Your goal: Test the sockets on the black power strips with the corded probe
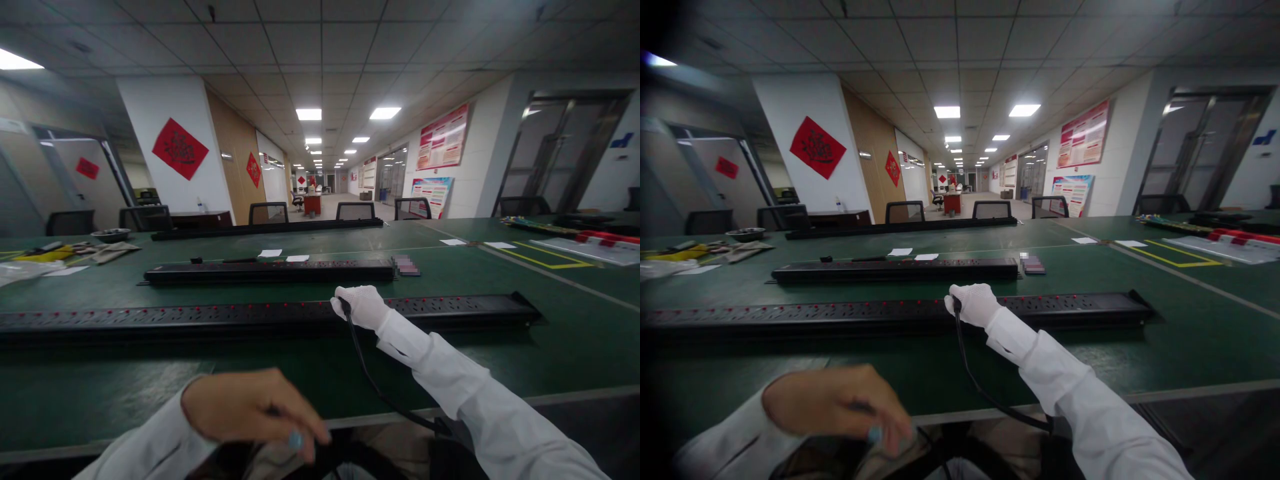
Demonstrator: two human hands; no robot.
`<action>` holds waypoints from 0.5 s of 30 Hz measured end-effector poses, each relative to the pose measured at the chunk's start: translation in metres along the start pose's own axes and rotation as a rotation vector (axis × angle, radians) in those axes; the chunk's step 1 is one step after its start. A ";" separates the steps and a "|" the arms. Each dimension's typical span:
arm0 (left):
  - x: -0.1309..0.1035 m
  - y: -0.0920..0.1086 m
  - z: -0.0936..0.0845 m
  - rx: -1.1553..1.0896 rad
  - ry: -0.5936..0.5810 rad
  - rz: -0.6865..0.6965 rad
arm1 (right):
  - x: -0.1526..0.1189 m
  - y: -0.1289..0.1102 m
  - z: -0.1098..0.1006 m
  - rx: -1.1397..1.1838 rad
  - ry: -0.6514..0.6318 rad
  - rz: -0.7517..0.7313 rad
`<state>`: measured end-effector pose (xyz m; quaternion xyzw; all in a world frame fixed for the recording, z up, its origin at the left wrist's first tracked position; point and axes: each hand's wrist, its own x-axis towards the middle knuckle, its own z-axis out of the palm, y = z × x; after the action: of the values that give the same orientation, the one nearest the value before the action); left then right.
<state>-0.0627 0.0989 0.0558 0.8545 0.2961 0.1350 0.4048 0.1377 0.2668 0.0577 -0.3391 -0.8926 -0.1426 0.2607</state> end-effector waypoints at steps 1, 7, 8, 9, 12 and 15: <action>0.007 0.005 -0.029 0.042 0.072 -0.021 | 0.000 0.000 -0.001 -0.005 0.000 0.002; 0.060 -0.052 -0.103 0.722 0.832 -0.366 | 0.003 0.005 -0.002 0.052 -0.038 -0.023; 0.064 -0.064 -0.099 0.796 0.792 -0.427 | 0.004 0.006 -0.001 0.060 -0.020 -0.012; 0.067 -0.073 -0.094 0.853 0.736 -0.467 | 0.005 0.006 0.001 0.063 0.002 0.003; 0.066 -0.082 -0.079 0.947 0.637 -0.499 | 0.005 0.006 0.008 0.055 0.059 0.053; 0.062 -0.077 -0.072 1.016 0.607 -0.495 | 0.003 0.005 0.011 0.018 0.100 0.094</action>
<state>-0.0783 0.2194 0.0411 0.7699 0.6132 0.1163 -0.1331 0.1356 0.2769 0.0510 -0.3709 -0.8628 -0.1386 0.3143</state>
